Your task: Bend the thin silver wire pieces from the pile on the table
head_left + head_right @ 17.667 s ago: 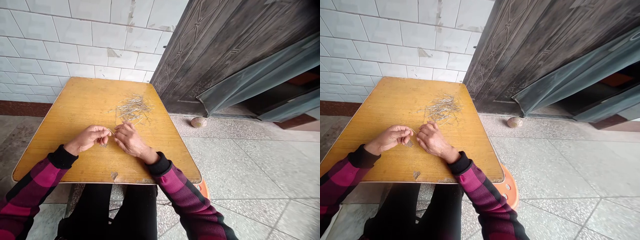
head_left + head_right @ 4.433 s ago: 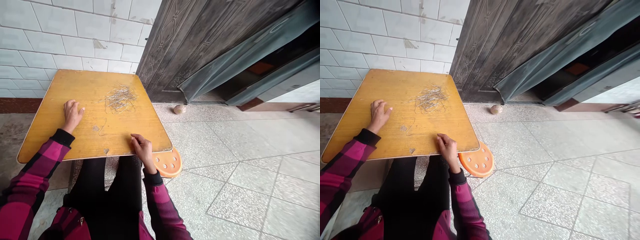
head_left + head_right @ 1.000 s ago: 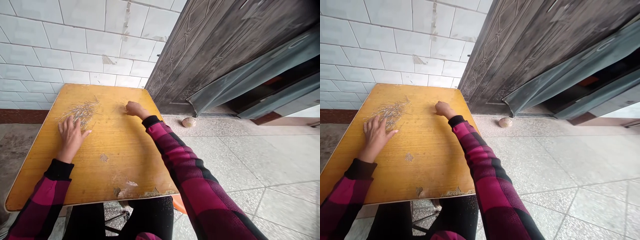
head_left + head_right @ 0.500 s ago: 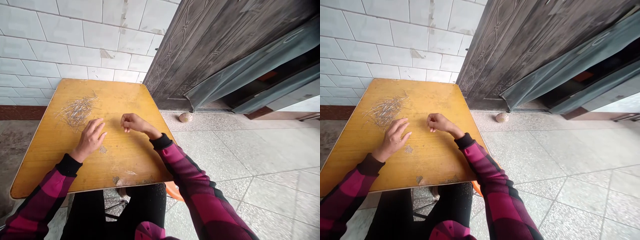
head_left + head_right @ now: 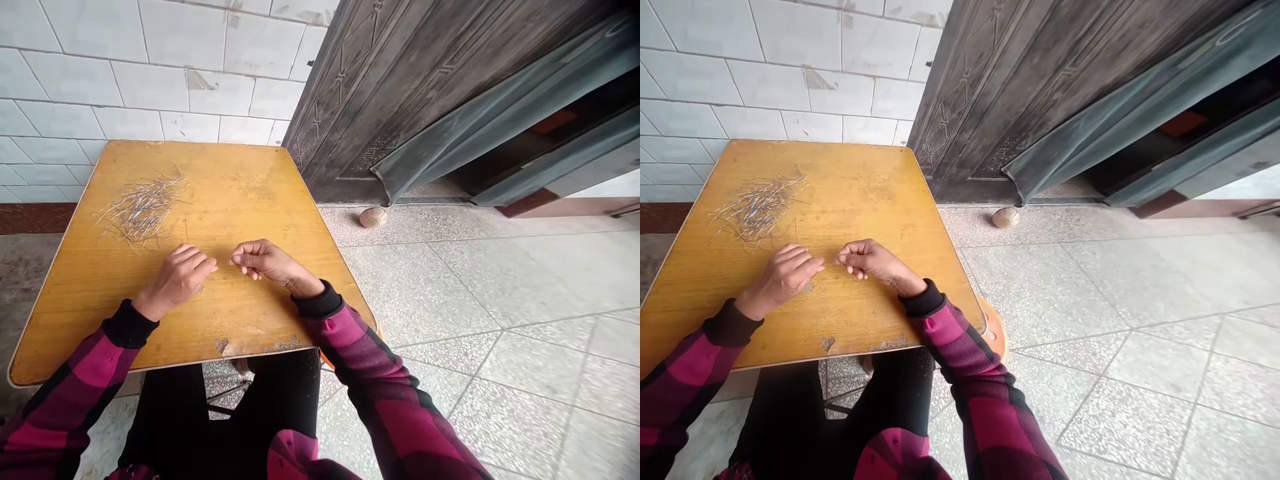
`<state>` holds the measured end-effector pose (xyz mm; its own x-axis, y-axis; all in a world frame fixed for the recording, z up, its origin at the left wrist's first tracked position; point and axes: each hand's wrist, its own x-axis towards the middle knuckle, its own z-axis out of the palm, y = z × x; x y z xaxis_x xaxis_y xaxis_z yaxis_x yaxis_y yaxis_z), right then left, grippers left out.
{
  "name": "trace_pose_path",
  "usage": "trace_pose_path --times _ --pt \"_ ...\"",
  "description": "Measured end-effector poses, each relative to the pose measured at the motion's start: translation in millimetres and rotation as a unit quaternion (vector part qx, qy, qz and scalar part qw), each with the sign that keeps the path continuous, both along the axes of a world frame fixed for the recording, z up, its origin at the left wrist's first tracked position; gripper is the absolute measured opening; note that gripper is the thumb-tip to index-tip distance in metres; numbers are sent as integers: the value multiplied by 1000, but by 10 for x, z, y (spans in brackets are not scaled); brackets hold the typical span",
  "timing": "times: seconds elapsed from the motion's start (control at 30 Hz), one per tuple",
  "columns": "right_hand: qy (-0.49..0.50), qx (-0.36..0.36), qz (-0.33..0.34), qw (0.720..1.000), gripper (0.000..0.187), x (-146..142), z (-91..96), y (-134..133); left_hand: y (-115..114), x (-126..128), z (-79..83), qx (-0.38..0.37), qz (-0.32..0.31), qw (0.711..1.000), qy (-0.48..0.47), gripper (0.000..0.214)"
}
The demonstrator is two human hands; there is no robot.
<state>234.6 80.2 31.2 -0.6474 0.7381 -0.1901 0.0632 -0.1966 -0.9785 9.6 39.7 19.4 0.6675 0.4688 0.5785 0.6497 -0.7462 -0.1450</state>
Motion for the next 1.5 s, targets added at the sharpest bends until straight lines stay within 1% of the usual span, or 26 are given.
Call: trace_pose_path --times 0.07,0.17,0.27,0.33,0.4,0.53,0.67,0.77,0.87,1.0,1.17,1.23,1.3,1.4,1.5 --pt "-16 36 10 999 19 43 7 6 -17 -1 42 16 2 1000 19 16" --pt "-38 120 41 991 17 111 16 18 -39 -26 63 35 21 999 -1 17" --pt "-71 202 65 975 18 187 19 51 -61 -70 57 18 40 999 -29 21" --pt "-96 240 75 963 20 243 30 81 -72 -92 48 -3 37 999 -39 21" --pt "-117 262 84 954 22 301 54 112 -77 -102 32 -21 29 998 -49 19" --pt "-159 276 100 943 27 414 120 166 -68 -97 -21 -48 11 996 -76 14" --pt "-174 296 109 933 28 500 155 211 -49 -94 -87 -84 -10 991 -105 12" --pt "-180 298 105 931 30 561 152 239 -38 -108 -108 -121 -18 985 -122 14" --pt "-184 289 88 935 30 649 141 274 -32 -144 -88 -144 -12 981 -132 17" --pt "-188 268 37 944 28 788 128 337 -25 -207 -26 -138 11 981 -134 21" --pt "-194 246 7 950 30 865 97 393 -3 -284 5 -133 40 985 -100 24" --pt "-190 232 4 954 29 858 86 396 15 -322 -1 -126 59 986 -94 25" --pt "-181 213 16 960 26 850 78 396 38 -379 -8 -111 79 986 -98 25" --pt "-172 186 23 967 23 883 59 409 72 -515 3 -85 109 983 -117 22" --pt "-174 162 -16 971 22 949 28 440 83 -647 54 -49 182 966 -174 19"
